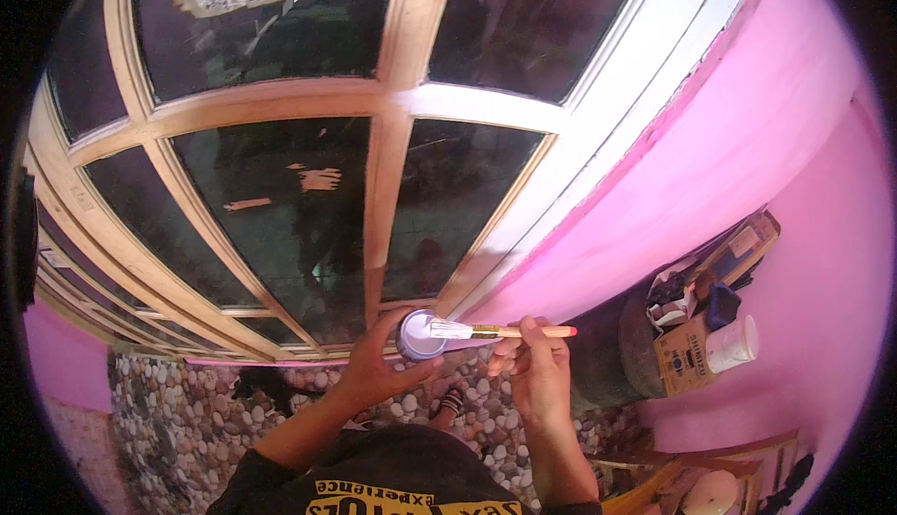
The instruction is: The person is painting the white frame of a wooden door using a paintbrush, dipping it into a small container of white paint held in their other hand.
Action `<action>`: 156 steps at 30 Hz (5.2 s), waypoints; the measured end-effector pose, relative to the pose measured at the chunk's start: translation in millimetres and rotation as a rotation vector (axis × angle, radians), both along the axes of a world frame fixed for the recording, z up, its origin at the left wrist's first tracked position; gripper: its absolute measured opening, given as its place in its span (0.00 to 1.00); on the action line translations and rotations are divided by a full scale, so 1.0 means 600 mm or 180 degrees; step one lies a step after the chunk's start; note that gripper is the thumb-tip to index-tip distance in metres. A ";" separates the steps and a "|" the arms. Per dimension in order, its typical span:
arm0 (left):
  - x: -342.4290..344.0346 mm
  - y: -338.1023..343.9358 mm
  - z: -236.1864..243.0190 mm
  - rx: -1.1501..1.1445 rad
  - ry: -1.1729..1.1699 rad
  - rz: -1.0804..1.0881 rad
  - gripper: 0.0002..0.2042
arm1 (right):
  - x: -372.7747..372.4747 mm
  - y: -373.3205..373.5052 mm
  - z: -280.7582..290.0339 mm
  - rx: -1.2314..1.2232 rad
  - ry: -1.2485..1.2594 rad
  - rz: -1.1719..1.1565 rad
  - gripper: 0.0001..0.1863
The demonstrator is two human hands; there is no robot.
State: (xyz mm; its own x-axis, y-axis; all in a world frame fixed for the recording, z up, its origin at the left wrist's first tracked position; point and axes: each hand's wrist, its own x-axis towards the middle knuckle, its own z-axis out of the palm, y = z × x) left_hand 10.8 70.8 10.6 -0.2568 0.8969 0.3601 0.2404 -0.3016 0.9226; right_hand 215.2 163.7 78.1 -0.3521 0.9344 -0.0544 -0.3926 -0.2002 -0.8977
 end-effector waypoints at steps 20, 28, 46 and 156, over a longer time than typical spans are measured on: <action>0.047 0.020 -0.026 -0.0189 -0.0311 0.0209 0.39 | -0.019 0.113 0.102 0.4623 -0.1160 -0.1553 0.12; 0.043 -0.003 -0.031 -0.0286 -0.0509 0.0308 0.37 | -0.045 0.134 0.106 0.5213 -0.1421 -0.1846 0.13; 0.043 -0.012 -0.036 -0.0222 -0.0501 0.0372 0.34 | -0.060 0.137 0.108 0.5371 -0.1393 -0.2211 0.13; 0.020 -0.026 -0.066 -0.0437 -0.0439 0.0298 0.41 | -0.065 0.095 0.058 0.5261 -0.2370 -0.1809 0.17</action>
State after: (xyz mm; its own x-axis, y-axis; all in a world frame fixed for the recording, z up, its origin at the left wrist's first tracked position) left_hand 22.6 54.9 -28.9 -0.3797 0.9050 0.1919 0.1299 -0.1532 0.9796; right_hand 176.4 221.0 113.0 -0.3570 0.1830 0.9160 0.4094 0.9121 -0.0226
